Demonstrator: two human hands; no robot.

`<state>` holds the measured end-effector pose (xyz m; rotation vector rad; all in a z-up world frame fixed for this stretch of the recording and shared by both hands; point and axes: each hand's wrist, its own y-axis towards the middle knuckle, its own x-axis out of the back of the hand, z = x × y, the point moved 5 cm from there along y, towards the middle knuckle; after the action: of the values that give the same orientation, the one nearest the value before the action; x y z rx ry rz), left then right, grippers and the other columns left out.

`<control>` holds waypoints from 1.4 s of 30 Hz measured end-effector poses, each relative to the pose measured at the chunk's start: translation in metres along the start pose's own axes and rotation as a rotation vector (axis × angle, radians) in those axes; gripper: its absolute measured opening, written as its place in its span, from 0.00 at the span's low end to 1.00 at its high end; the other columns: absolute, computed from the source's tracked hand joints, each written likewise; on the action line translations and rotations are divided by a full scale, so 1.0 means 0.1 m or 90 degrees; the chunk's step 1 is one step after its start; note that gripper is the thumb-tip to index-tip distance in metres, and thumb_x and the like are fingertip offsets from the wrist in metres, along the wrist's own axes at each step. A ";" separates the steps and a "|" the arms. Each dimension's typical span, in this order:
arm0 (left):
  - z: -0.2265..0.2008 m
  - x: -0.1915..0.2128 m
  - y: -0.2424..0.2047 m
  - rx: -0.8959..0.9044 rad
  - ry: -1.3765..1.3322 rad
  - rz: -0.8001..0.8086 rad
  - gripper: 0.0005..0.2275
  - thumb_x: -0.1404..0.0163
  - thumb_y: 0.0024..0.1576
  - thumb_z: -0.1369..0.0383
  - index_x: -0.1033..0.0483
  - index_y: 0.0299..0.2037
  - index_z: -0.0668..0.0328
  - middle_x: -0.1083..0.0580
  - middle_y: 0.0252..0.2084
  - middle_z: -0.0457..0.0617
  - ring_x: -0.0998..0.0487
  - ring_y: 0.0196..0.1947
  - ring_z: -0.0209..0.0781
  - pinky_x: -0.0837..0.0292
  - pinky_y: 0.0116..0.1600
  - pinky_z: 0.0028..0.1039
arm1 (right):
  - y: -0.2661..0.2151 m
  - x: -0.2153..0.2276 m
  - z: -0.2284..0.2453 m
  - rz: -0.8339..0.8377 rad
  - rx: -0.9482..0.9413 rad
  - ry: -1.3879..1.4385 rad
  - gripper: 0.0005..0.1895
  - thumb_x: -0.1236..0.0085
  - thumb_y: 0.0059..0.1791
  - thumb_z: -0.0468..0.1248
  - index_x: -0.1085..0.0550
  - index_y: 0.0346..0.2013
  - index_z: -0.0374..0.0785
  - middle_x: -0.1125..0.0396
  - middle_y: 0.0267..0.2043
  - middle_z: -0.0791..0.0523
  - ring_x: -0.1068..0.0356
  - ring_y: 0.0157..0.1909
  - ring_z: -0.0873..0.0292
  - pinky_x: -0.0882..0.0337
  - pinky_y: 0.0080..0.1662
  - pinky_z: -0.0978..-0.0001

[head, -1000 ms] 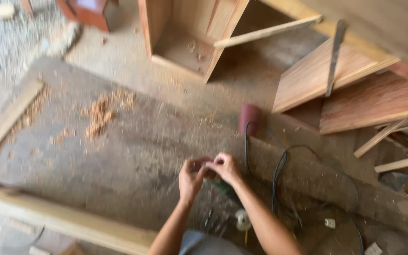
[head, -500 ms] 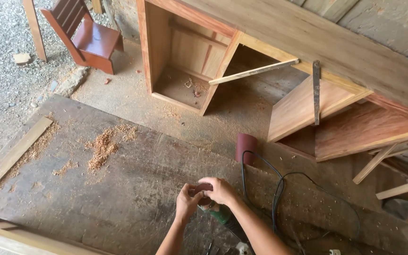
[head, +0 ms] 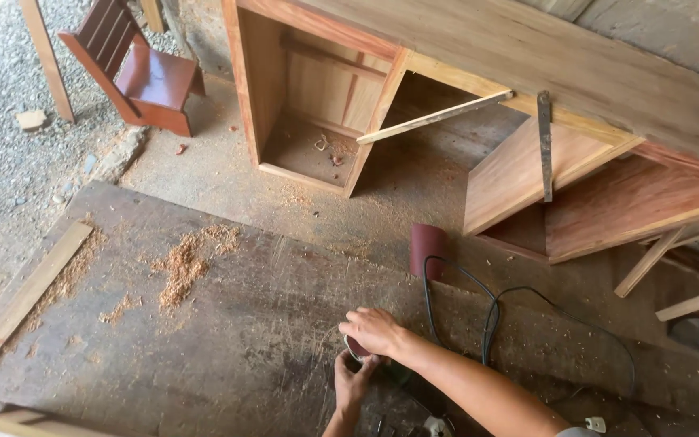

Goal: Cutting a sanding disc to size and attaching it to an angle grinder for furniture finishing.

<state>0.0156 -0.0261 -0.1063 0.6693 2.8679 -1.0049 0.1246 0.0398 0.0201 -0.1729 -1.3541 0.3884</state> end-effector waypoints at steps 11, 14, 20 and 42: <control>-0.16 -0.11 -0.06 0.055 -0.124 -0.001 0.31 0.33 0.46 0.68 0.34 0.59 0.67 0.23 0.44 0.54 0.23 0.40 0.41 0.25 0.46 0.31 | 0.01 -0.18 -0.17 -0.024 0.175 -0.022 0.08 0.34 0.49 0.32 0.26 0.39 0.43 0.30 0.36 0.51 0.26 0.40 0.51 0.24 0.38 0.59; -0.10 -0.18 -0.03 0.050 -0.248 -0.031 0.32 0.34 0.45 0.74 0.37 0.59 0.66 0.24 0.47 0.51 0.22 0.43 0.39 0.25 0.49 0.29 | 0.00 0.13 -0.38 0.172 -0.193 0.200 0.19 0.35 0.41 0.27 0.27 0.46 0.37 0.28 0.41 0.51 0.25 0.42 0.53 0.24 0.42 0.62; -0.12 -0.33 -0.03 0.114 -0.267 -0.049 0.30 0.38 0.49 0.78 0.42 0.60 0.68 0.26 0.47 0.60 0.24 0.44 0.48 0.26 0.50 0.35 | 0.07 -0.27 -0.28 0.046 0.127 -0.046 0.06 0.32 0.46 0.33 0.21 0.35 0.43 0.26 0.41 0.50 0.26 0.46 0.49 0.24 0.44 0.56; -0.32 -0.27 -0.16 0.033 -0.243 -0.044 0.30 0.35 0.45 0.75 0.39 0.56 0.63 0.27 0.48 0.51 0.27 0.47 0.39 0.29 0.54 0.30 | -0.03 0.17 -0.38 0.096 0.027 0.025 0.13 0.40 0.48 0.26 0.21 0.46 0.42 0.23 0.46 0.53 0.23 0.50 0.56 0.22 0.54 0.64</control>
<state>0.0369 -0.0286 -0.0666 0.3349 2.5536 -1.0830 0.1652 0.0466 0.0283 -0.2471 -1.2976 0.5377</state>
